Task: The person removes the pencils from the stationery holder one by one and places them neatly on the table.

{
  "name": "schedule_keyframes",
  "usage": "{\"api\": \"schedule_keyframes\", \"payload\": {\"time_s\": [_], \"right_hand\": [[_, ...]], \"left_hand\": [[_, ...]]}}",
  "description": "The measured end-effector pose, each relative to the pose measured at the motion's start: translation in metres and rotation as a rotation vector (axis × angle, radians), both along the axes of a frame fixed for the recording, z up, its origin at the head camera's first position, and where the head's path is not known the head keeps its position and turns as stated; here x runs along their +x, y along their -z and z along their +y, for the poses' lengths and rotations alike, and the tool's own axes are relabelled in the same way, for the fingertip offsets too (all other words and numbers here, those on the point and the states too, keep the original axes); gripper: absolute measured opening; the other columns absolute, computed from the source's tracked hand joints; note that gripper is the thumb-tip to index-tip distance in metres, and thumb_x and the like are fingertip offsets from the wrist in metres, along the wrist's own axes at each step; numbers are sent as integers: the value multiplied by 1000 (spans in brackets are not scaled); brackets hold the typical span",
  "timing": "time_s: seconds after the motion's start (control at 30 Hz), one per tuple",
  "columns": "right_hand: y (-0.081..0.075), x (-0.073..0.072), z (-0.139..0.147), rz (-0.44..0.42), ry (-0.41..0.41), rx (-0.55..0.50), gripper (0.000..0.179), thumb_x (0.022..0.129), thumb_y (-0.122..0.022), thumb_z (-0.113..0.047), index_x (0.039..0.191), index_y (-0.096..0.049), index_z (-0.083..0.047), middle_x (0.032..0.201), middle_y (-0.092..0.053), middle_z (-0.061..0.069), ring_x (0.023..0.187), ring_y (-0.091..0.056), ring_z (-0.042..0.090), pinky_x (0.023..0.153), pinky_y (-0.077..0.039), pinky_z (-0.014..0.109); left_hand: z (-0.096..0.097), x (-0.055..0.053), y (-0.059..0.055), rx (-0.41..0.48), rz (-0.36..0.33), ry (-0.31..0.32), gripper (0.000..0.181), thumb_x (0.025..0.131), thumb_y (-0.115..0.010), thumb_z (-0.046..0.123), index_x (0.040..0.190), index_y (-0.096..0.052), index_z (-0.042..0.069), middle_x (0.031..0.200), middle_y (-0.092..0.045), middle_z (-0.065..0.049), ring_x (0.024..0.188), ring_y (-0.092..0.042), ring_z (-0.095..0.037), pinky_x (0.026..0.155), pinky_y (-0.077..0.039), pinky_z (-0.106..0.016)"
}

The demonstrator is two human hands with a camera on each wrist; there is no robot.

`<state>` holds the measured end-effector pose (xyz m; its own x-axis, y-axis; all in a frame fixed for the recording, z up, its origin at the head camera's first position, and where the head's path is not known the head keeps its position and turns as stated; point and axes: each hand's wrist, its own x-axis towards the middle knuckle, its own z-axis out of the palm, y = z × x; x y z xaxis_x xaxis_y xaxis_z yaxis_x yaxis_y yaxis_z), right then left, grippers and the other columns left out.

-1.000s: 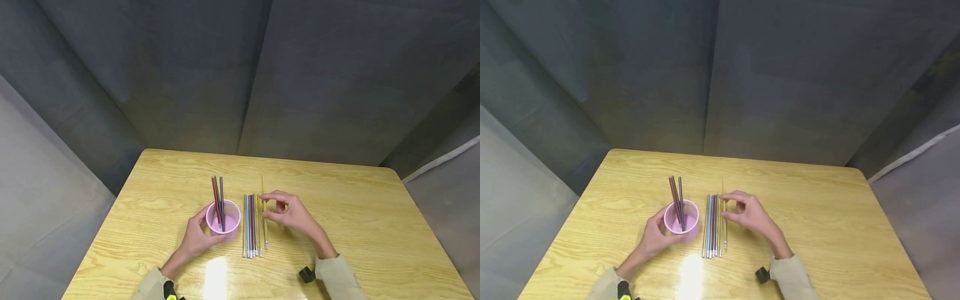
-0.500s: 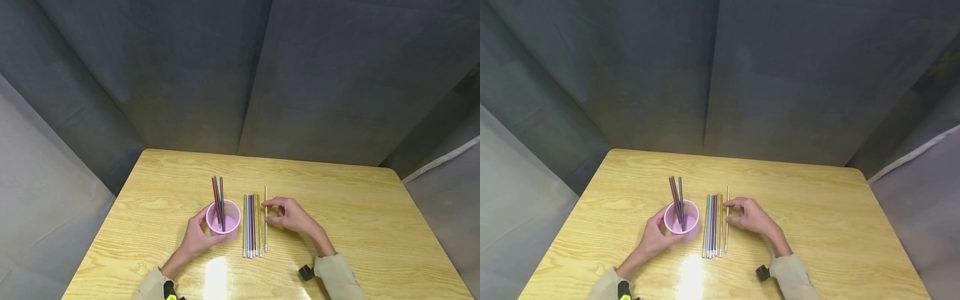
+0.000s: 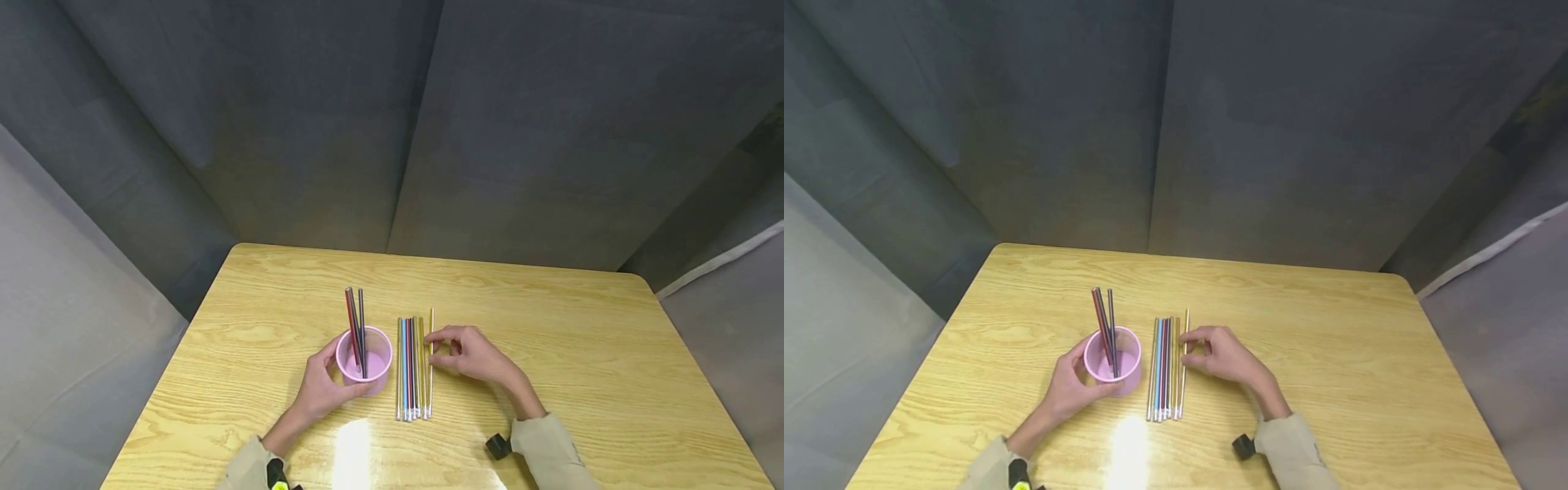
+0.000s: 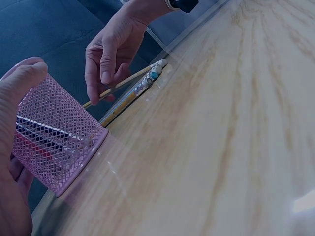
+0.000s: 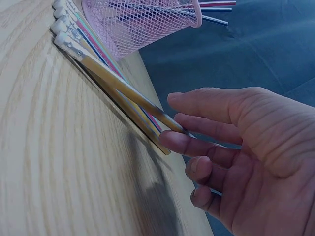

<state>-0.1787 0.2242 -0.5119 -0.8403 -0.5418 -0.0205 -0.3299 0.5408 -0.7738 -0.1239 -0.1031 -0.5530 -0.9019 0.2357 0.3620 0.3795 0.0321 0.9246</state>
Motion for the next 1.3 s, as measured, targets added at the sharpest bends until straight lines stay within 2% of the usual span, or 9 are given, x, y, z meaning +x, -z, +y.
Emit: {"api": "schedule_keyframes", "payload": {"time_s": [0.17, 0.37, 0.83, 0.97, 1.17, 1.23, 1.3], "right_hand": [[0, 1, -2, 25, -24, 12, 34, 94, -79, -22, 124, -75, -7, 91, -70, -3, 58, -42, 3, 49, -37, 18], [1, 1, -2, 45, -41, 36, 33, 96, -77, -24, 124, -75, -8, 95, -72, -6, 58, -41, 1, 49, -36, 18], [-4, 2, -2, 20, -5, 63, 31, 97, -76, -25, 124, -76, -11, 98, -71, -7, 60, -44, 4, 51, -38, 19], [-5, 2, -1, 12, -14, 38, 34, 98, -75, -27, 127, -74, -10, 100, -71, -5, 61, -46, 5, 51, -41, 20], [-6, 2, -1, 54, -1, -44, 42, 98, -75, -27, 136, -68, -12, 76, -61, 2, 54, -46, 4, 48, -42, 21], [-5, 3, -4, 93, 6, -87, 42, 98, -75, -25, 137, -68, -12, 83, -67, 7, 53, -44, 3, 46, -42, 21], [-5, 3, -8, 132, 7, -136, 41, 97, -76, -21, 137, -68, -12, 104, -73, 12, 53, -43, 2, 45, -41, 20]], "left_hand": [[0, 0, 1, 4, 5, -2, 92, 67, -95, -2, 149, -53, 2, 143, -63, -17, 132, -58, -41, 118, -44, -35], [-1, 0, 1, 9, -4, -6, 91, 67, -95, -1, 148, -54, 2, 142, -63, -17, 132, -58, -39, 118, -44, -36], [0, -1, 2, 17, 27, 9, 91, 67, -94, -3, 148, -53, 1, 140, -65, -19, 128, -61, -39, 116, -47, -36], [0, -1, 1, 18, 8, 5, 91, 67, -94, -3, 148, -54, 2, 141, -65, -17, 129, -61, -37, 116, -47, -36], [0, 0, 1, 13, 18, 1, 91, 66, -94, -3, 148, -54, 1, 141, -64, -18, 129, -61, -37, 116, -47, -36], [0, 0, 1, 11, 23, -1, 91, 66, -94, -3, 148, -54, 1, 141, -64, -18, 129, -61, -36, 116, -47, -36], [0, -1, 2, 10, 22, -1, 91, 66, -94, -3, 148, -54, 2, 141, -65, -18, 129, -61, -35, 116, -47, -35]]}}
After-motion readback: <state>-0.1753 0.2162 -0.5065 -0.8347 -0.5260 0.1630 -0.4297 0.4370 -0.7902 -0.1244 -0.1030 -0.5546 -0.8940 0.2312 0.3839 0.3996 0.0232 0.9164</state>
